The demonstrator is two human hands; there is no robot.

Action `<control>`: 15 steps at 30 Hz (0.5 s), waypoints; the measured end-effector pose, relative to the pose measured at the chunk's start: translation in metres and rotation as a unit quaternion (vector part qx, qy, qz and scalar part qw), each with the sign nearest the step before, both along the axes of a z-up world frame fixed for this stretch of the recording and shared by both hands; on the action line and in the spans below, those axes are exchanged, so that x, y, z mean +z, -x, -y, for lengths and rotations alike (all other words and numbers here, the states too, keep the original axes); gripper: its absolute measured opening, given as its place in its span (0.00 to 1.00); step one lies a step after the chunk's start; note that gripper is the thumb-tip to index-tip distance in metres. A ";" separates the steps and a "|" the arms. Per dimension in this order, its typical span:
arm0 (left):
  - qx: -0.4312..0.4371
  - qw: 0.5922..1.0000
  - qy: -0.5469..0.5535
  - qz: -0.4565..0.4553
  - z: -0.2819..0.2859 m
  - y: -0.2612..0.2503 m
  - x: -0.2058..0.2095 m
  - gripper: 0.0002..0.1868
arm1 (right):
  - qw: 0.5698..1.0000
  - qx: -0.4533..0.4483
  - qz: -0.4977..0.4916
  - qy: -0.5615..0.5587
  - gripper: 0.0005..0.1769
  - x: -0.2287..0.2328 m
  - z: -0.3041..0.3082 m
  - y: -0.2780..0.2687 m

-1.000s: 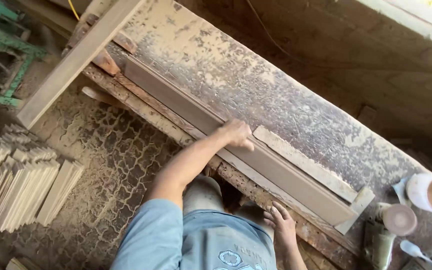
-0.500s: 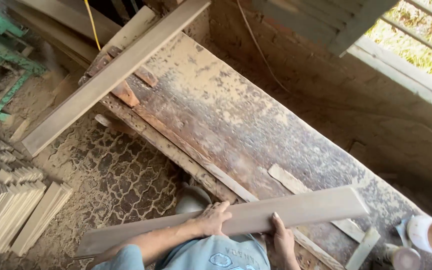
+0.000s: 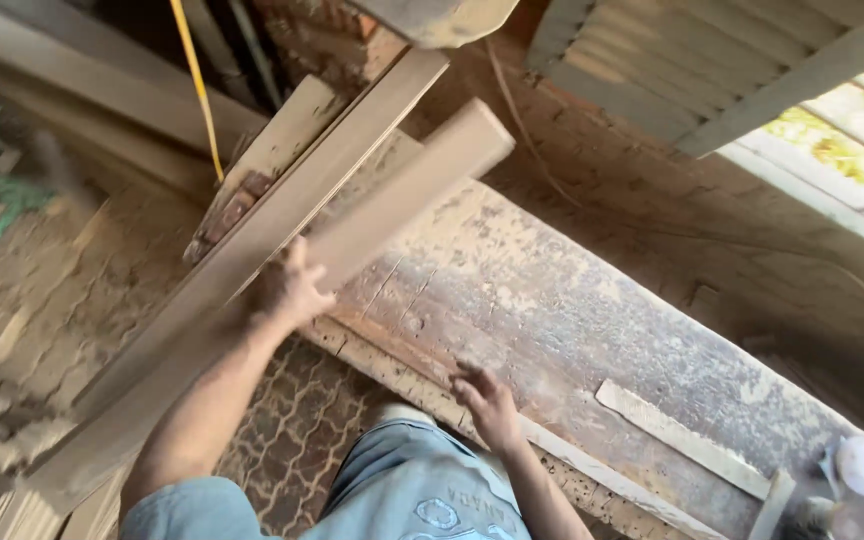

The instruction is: Sanding wooden planks using a handheld power sander and applying adhesive filler to the wood.

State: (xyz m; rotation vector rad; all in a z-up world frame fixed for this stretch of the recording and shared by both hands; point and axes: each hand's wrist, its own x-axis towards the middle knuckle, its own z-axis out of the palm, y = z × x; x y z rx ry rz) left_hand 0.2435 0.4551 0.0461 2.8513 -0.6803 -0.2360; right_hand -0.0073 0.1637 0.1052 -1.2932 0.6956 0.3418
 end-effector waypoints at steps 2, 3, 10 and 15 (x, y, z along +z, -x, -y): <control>0.063 0.998 -0.021 -0.009 -0.014 -0.047 -0.010 0.24 | 0.979 0.102 -0.020 0.174 0.26 -0.023 0.012 0.018; 0.059 0.998 -0.012 -0.008 -0.014 -0.066 -0.012 0.24 | 0.978 0.098 -0.021 0.183 0.26 -0.035 0.021 0.033; 0.121 0.987 -0.026 -0.104 -0.012 -0.141 -0.041 0.36 | 0.909 -0.007 -0.275 0.312 0.26 -0.109 0.076 0.167; 0.140 0.986 -0.051 -0.070 -0.028 -0.144 -0.099 0.45 | 0.870 -0.042 -0.377 0.314 0.27 -0.259 0.123 0.334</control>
